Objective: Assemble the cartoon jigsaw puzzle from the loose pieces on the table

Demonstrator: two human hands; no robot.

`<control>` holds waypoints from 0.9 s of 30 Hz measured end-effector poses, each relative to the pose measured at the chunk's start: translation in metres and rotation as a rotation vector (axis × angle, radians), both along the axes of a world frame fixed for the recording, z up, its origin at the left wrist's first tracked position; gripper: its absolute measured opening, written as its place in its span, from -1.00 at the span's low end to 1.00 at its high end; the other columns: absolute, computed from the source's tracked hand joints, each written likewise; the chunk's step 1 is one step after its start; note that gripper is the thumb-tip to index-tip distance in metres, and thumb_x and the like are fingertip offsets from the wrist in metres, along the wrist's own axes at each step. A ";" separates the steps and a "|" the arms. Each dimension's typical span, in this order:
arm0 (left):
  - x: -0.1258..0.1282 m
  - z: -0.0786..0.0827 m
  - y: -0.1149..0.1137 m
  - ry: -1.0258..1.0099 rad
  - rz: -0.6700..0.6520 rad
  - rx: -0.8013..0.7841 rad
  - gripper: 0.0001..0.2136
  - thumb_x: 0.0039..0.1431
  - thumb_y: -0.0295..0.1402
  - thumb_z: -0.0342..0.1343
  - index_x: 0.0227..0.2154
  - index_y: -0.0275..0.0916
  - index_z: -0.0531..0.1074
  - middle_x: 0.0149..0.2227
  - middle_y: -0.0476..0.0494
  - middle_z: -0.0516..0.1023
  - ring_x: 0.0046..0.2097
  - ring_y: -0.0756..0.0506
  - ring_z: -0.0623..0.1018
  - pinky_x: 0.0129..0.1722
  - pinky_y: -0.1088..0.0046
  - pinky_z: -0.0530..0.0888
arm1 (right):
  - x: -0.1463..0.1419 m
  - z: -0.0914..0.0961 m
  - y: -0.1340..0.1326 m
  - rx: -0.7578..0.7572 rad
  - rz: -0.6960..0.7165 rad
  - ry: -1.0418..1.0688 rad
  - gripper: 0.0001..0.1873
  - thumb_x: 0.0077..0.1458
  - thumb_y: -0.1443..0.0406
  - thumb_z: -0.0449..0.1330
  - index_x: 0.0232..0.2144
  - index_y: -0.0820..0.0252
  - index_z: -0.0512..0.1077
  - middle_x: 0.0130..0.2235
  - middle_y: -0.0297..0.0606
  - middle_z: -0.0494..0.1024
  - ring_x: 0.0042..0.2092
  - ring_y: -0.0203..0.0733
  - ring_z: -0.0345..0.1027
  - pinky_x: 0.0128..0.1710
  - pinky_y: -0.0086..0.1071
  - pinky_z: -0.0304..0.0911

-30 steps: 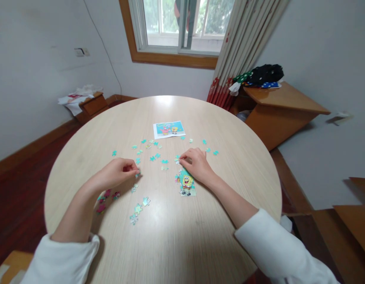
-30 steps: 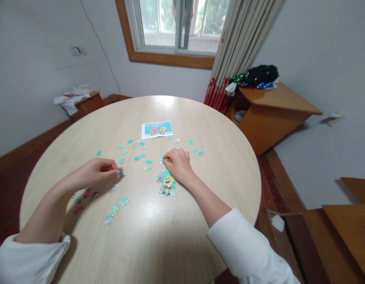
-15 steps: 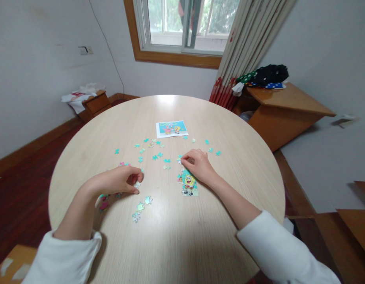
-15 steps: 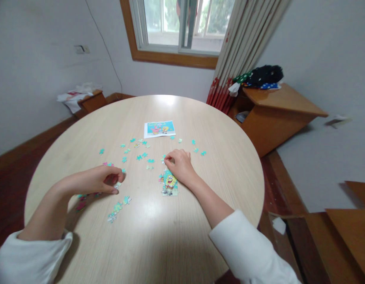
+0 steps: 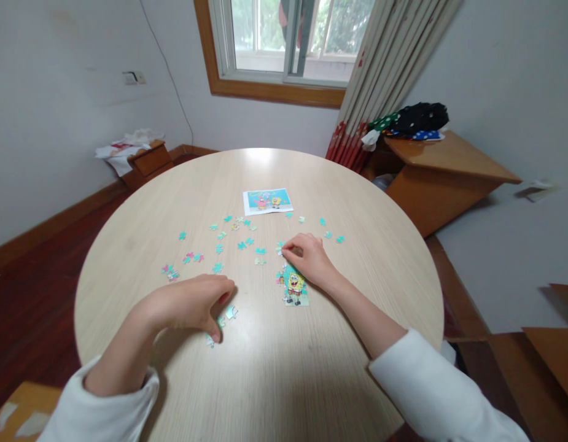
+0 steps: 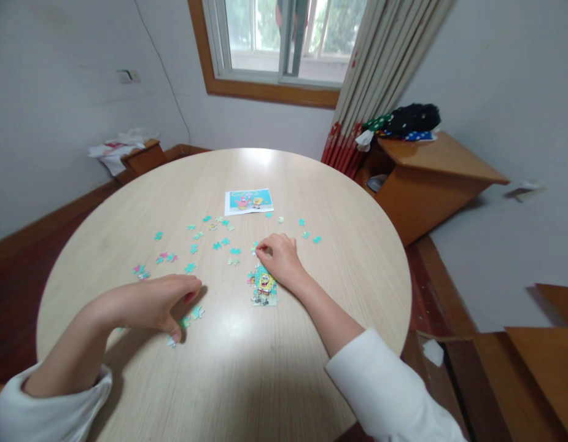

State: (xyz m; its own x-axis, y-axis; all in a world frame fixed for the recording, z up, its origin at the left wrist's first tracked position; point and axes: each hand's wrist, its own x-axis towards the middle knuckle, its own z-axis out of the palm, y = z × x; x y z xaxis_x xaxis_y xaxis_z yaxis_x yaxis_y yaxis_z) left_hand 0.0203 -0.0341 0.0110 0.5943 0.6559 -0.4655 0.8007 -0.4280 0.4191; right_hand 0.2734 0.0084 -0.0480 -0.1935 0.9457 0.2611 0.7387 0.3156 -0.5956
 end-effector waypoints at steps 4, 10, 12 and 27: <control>0.005 0.001 -0.004 0.013 -0.039 0.062 -0.66 -0.21 -0.27 0.30 -0.57 -0.19 0.18 -0.46 0.02 0.33 -0.39 -0.04 0.30 -0.42 0.46 0.22 | 0.000 -0.001 0.001 0.012 0.005 0.004 -0.93 0.05 0.34 0.20 -0.46 0.14 0.49 -0.36 -0.28 0.54 -0.22 -0.16 0.33 -0.16 -0.25 0.01; 0.013 0.002 -0.004 0.037 -0.048 0.072 -0.67 -0.19 -0.28 0.30 -0.54 -0.19 0.18 -0.42 0.00 0.35 -0.37 -0.05 0.31 -0.40 0.46 0.24 | -0.001 0.000 0.001 -0.010 -0.006 -0.020 -0.93 0.05 0.36 0.22 -0.46 0.15 0.49 -0.36 -0.29 0.54 -0.21 -0.18 0.33 -0.17 -0.27 0.00; 0.017 0.001 -0.005 0.027 -0.040 0.073 -0.69 -0.17 -0.27 0.29 -0.50 -0.19 0.22 -0.37 -0.03 0.37 -0.33 -0.07 0.34 -0.37 0.45 0.26 | -0.001 0.001 0.001 -0.019 -0.008 -0.020 -0.93 0.05 0.36 0.22 -0.46 0.15 0.49 -0.36 -0.29 0.54 -0.21 -0.17 0.33 -0.17 -0.27 0.00; 0.051 -0.034 0.013 -0.249 0.251 0.481 -0.86 0.17 -0.33 -0.02 -0.35 -0.25 0.40 -0.25 -0.22 0.42 -0.19 -0.17 0.41 -0.13 0.25 0.32 | -0.002 0.003 -0.001 -0.018 -0.006 0.001 -0.93 0.04 0.37 0.23 -0.48 0.16 0.48 -0.37 -0.31 0.53 -0.24 -0.19 0.32 -0.17 -0.27 0.00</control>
State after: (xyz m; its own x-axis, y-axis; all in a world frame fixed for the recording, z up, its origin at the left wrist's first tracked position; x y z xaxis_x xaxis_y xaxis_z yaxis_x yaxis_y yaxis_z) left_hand 0.0714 -0.0215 -0.0226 0.4470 0.8930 0.0516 0.8046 -0.4266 0.4130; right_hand 0.2716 0.0072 -0.0449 -0.1875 0.9514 0.2442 0.7398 0.3003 -0.6021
